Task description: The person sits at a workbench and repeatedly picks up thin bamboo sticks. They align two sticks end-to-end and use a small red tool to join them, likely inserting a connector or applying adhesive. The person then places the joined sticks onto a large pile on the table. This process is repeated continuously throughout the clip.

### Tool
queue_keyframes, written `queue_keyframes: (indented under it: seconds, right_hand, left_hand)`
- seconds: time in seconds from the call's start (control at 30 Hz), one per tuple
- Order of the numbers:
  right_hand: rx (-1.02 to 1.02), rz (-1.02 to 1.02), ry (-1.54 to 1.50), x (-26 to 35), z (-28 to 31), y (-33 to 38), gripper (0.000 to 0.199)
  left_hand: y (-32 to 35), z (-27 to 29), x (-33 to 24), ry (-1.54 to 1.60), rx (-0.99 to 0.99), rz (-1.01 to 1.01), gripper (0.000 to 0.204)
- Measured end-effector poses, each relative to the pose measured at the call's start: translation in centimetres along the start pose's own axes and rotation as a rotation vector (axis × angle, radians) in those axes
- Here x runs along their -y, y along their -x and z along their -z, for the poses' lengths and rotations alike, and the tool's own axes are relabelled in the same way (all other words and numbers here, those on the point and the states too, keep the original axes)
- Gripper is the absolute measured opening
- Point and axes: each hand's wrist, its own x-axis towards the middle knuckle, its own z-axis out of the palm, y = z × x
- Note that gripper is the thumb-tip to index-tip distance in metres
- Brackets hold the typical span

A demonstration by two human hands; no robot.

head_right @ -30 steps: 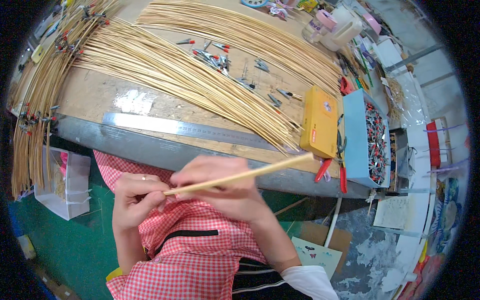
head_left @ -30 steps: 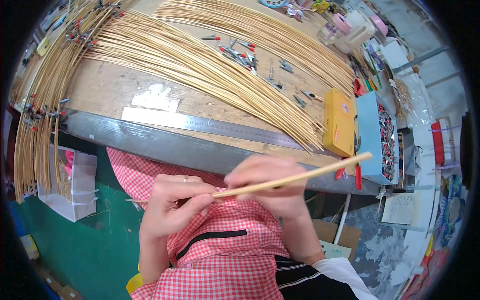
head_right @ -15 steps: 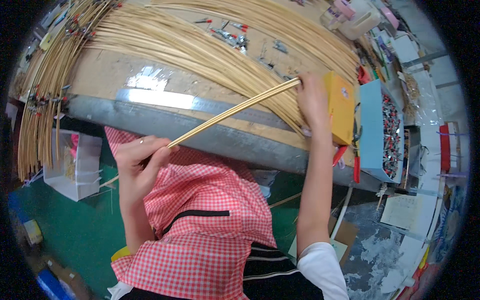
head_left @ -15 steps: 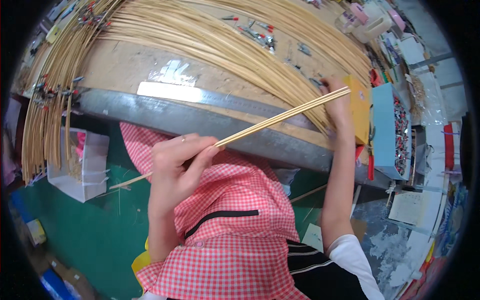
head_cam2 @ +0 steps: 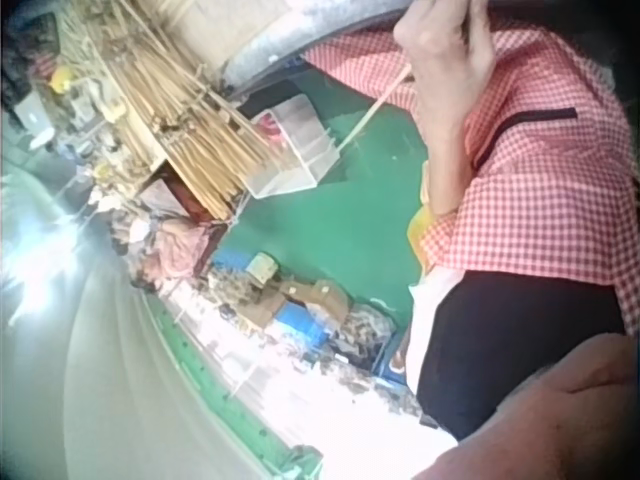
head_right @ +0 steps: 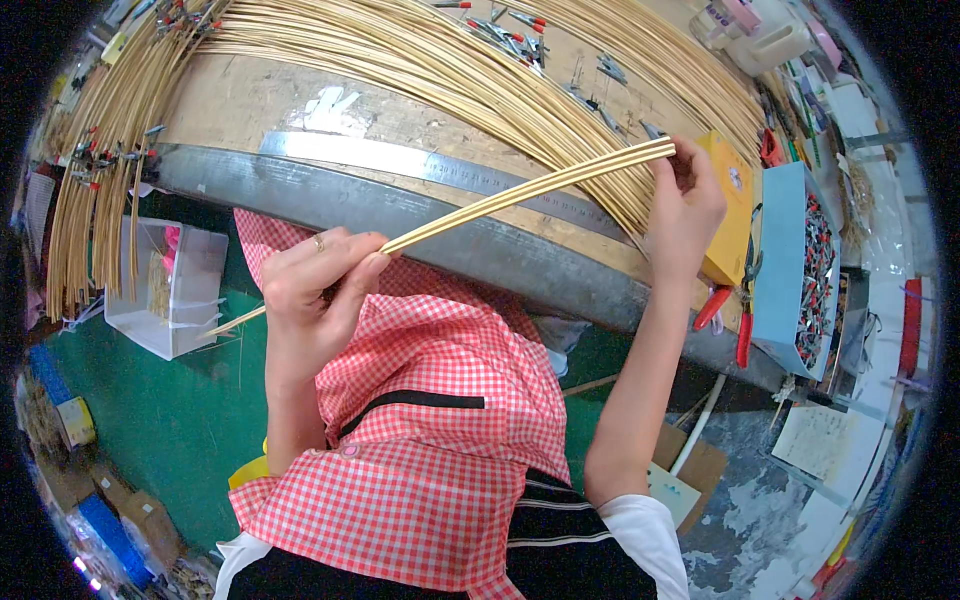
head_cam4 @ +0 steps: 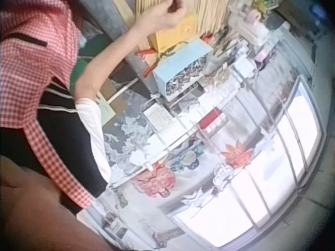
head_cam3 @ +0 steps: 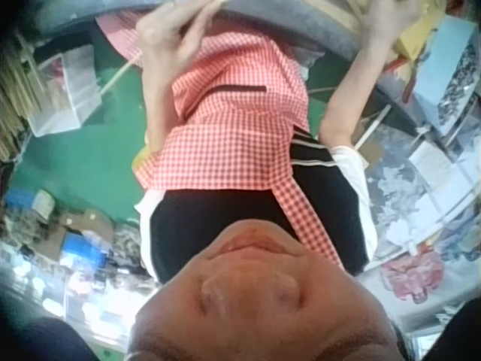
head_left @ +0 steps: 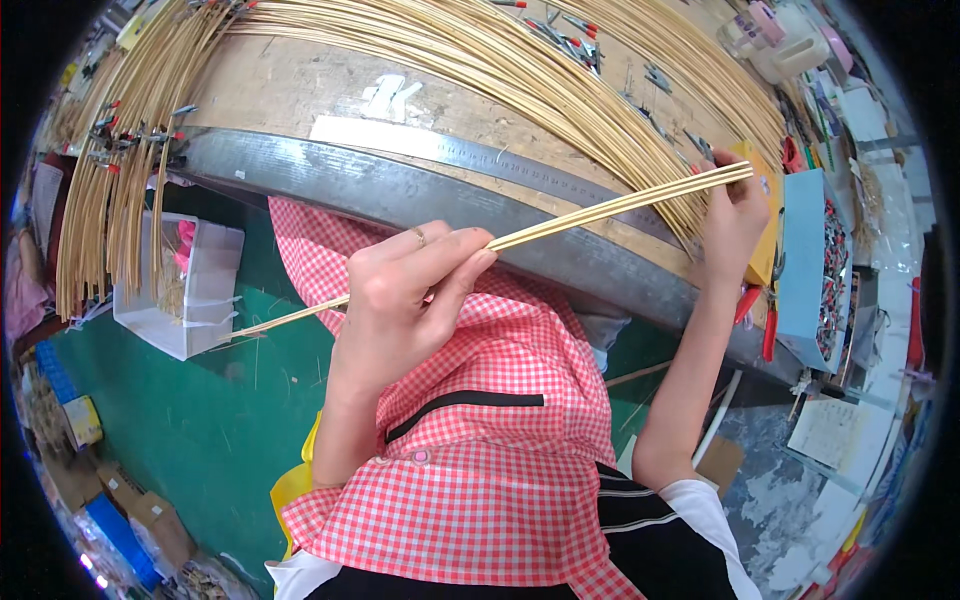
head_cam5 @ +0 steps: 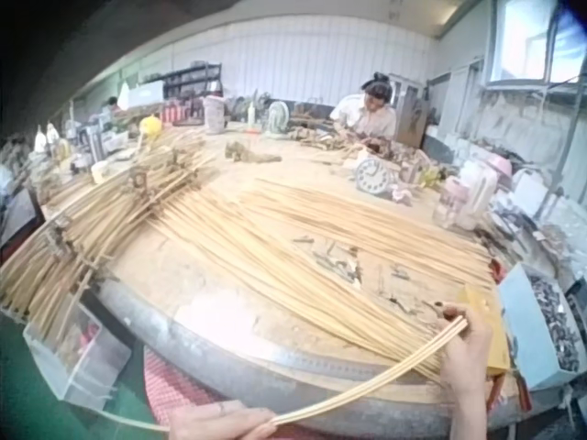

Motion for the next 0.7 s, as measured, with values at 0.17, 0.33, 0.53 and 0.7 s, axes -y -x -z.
queue_keyframes:
  seconds: [0.17,0.33,0.53,0.7]
  right_hand:
    - [0.358,-0.133,-0.362,6.0,-0.2,5.8,0.026]
    - [0.454,-0.373,-0.911,9.3,-2.2,11.5,0.021]
    - [0.500,-0.442,-1.076,10.1,-3.0,12.0,0.015]
    - [0.448,-0.343,-0.966,10.6,-2.9,12.1,0.012]
  left_hand:
    - [0.2,-0.1,0.0,-0.036,0.025,-0.023,0.012]
    - [0.2,-0.7,-0.3,0.023,0.042,-0.033,0.014]
    - [0.4,-1.3,-0.6,0.044,0.049,-0.078,0.015]
    - [0.4,-1.2,0.1,0.201,0.150,-0.004,0.014]
